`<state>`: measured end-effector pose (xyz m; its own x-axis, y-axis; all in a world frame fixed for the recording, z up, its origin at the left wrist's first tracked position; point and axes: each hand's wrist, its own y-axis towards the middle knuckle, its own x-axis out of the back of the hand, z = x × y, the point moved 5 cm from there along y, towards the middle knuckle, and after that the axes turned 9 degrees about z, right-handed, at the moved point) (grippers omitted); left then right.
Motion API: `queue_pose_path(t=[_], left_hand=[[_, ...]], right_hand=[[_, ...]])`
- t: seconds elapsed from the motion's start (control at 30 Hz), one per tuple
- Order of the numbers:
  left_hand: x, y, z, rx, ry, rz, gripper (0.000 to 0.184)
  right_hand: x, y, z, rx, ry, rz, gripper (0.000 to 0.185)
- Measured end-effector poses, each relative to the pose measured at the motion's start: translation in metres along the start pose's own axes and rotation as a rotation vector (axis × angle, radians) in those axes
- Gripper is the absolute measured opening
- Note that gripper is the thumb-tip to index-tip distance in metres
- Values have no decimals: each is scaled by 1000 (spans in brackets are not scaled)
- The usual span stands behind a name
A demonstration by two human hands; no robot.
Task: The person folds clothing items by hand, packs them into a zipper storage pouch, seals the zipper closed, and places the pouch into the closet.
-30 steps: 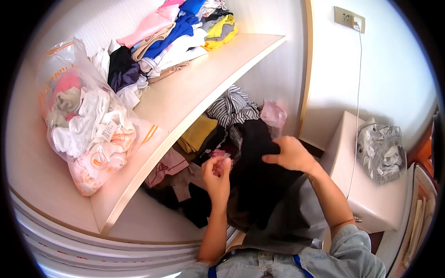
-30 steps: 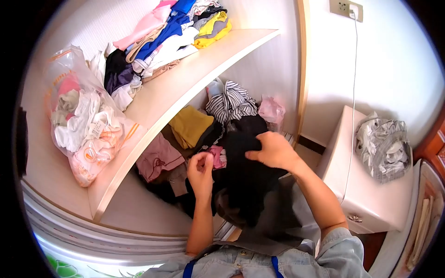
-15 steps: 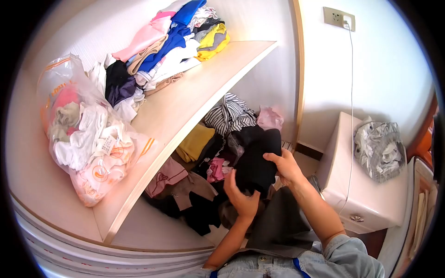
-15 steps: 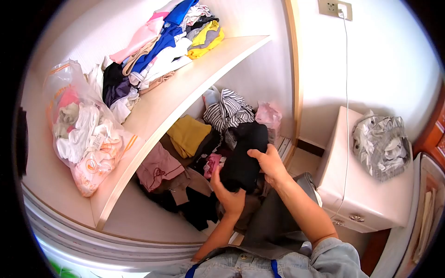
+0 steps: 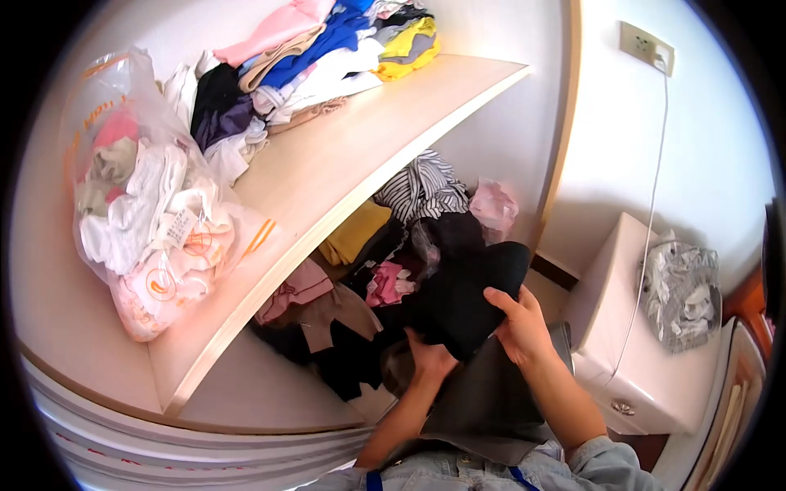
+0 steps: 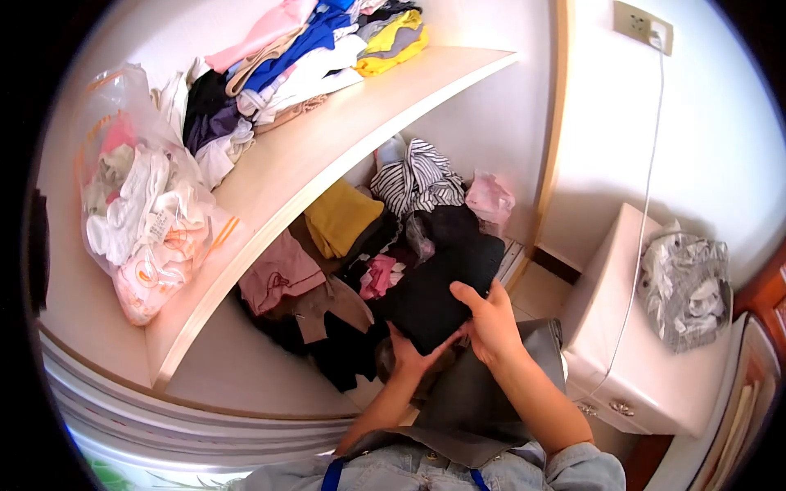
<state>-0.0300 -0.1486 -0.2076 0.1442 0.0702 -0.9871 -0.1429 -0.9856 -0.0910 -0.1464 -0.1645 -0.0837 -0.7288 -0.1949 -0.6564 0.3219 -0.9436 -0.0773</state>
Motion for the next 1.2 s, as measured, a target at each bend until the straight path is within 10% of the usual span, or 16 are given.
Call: queue_pose_path(t=[0.17,0.53,0.73,0.9,1.07,1.2], left_hand=[[-43,43,-64,-143,-172,724,58],[4,117,-366,-715,461,-238,76],[104,105,-349,-602,932,-513,96],[73,149,-347,-476,1620,-973,100],[53,174,-358,-621,1900,-973,87],[56,183,-362,-708,1371,-699,70]], right_hand=[[2,20,-6,1,38,30,43],[-102,273,-150,-295,53,511,58],[-36,203,-297,-464,-165,733,40],[-15,105,-236,-638,-315,695,27],[3,65,-146,-343,-459,685,24],[61,65,-148,-424,-304,493,23]])
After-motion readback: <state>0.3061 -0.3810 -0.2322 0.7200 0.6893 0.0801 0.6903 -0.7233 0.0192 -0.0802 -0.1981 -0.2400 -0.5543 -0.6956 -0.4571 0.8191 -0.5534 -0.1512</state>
